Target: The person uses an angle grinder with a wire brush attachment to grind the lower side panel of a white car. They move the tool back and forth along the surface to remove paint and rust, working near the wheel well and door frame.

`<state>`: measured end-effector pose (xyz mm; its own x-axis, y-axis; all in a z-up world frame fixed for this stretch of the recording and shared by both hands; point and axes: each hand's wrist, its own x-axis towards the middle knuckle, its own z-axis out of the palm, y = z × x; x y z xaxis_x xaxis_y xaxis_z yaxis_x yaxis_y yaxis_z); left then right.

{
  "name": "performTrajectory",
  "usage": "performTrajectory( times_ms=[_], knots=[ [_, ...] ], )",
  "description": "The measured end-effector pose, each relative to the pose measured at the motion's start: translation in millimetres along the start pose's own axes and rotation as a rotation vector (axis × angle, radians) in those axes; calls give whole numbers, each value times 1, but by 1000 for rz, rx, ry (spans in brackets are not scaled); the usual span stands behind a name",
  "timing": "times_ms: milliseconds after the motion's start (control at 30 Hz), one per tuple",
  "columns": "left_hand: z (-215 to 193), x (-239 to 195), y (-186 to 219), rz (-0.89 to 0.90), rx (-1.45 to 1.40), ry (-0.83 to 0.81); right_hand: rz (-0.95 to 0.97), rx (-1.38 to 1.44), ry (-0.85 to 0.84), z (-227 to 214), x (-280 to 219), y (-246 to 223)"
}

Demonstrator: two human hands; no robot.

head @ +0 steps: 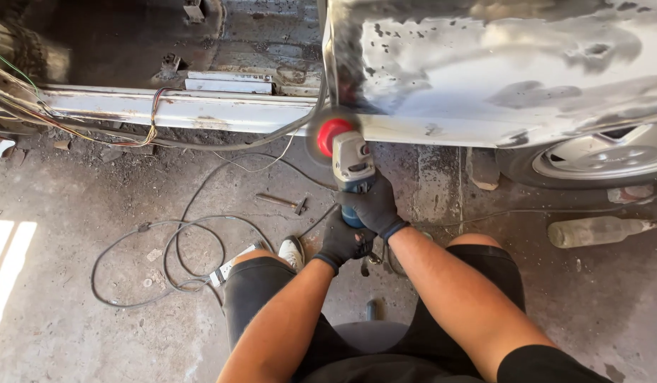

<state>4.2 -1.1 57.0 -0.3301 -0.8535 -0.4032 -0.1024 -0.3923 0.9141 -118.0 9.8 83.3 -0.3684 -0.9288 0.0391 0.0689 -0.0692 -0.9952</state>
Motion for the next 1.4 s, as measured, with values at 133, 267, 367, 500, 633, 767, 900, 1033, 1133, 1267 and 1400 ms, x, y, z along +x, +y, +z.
performTrajectory(
  times_ms=[133, 267, 367, 500, 633, 767, 900, 1033, 1133, 1267, 1400],
  knots=[
    [-4, 14, -14, 219, 333, -20, -15, -46, 6, -1, 6, -11],
    [26, -15, 32, 223, 508, 99, -49, -70, 18, 5, 19, -31],
    [18, 10, 26, 365, 543, 361, -84, -87, 36, 14, 34, -39],
    [-14, 5, 57, 361, 450, 223, -115, 19, 56, 21, 38, -65],
    [-17, -4, 83, 480, 335, -5, -82, -21, 136, 5, 29, -64],
    [-5, -16, 90, 393, 373, -39, -102, -18, 157, -11, 24, -39],
    [3, -20, 49, 169, 269, -75, -27, 31, 116, -4, 2, -35],
    [0, -9, 22, 244, 453, -20, 41, -35, 139, 2, -3, -33],
    [2, -18, 61, 304, 468, 9, 8, -65, 188, 2, 7, -47],
    [20, -22, 76, 372, 487, 101, -19, -53, 176, -3, 7, -70],
    [33, -55, 106, 93, 389, 272, 2, -9, 122, -2, 3, -67]
  ],
)
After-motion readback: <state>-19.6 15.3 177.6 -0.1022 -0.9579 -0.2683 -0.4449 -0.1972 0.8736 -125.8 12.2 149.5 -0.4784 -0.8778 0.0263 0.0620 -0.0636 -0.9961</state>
